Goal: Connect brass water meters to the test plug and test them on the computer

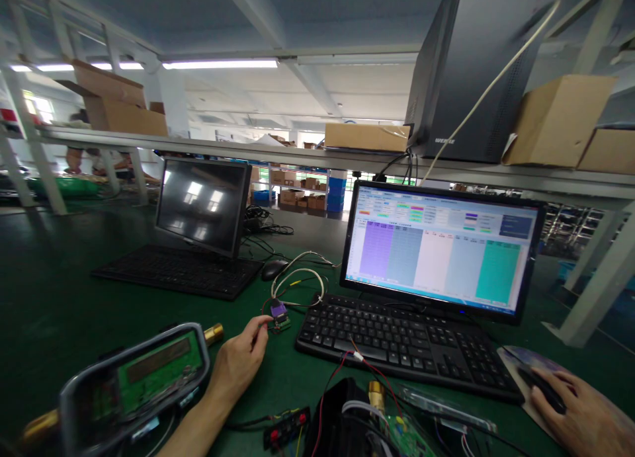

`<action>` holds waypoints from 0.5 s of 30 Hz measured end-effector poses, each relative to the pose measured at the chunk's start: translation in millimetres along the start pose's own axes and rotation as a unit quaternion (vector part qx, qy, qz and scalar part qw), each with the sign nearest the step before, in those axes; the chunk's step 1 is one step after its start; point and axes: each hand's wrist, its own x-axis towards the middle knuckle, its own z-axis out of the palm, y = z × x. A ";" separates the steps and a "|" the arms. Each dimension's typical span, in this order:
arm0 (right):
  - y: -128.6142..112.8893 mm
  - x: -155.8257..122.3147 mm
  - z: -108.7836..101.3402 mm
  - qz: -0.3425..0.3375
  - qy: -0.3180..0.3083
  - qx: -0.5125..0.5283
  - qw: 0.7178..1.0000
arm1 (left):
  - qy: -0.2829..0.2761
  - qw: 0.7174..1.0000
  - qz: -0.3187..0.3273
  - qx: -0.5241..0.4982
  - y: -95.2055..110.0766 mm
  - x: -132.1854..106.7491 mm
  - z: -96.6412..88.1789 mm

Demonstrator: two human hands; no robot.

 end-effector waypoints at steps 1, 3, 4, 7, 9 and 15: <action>-2.5 0.4 -2.5 0.001 -0.007 0.005 1.000 | -0.001 1.000 0.001 0.003 0.0 -0.3 -0.1; -8.4 0.7 -7.7 0.000 -0.015 0.017 1.000 | -0.003 1.000 0.004 0.005 -0.3 -0.8 -0.2; -11.2 0.7 -10.2 0.001 -0.012 0.023 1.000 | -0.003 1.000 0.005 0.005 -0.5 -1.0 -0.1; -17.1 0.7 -14.7 0.001 -0.001 0.038 0.999 | -0.002 1.000 0.009 0.005 -0.9 -1.0 0.3; -18.1 0.7 -14.9 0.006 0.004 0.043 0.999 | -0.005 1.000 0.005 0.004 -1.1 -0.9 0.7; -11.3 -0.2 -8.1 0.009 0.001 0.038 0.999 | -0.011 1.000 -0.008 -0.008 -0.7 -0.5 2.3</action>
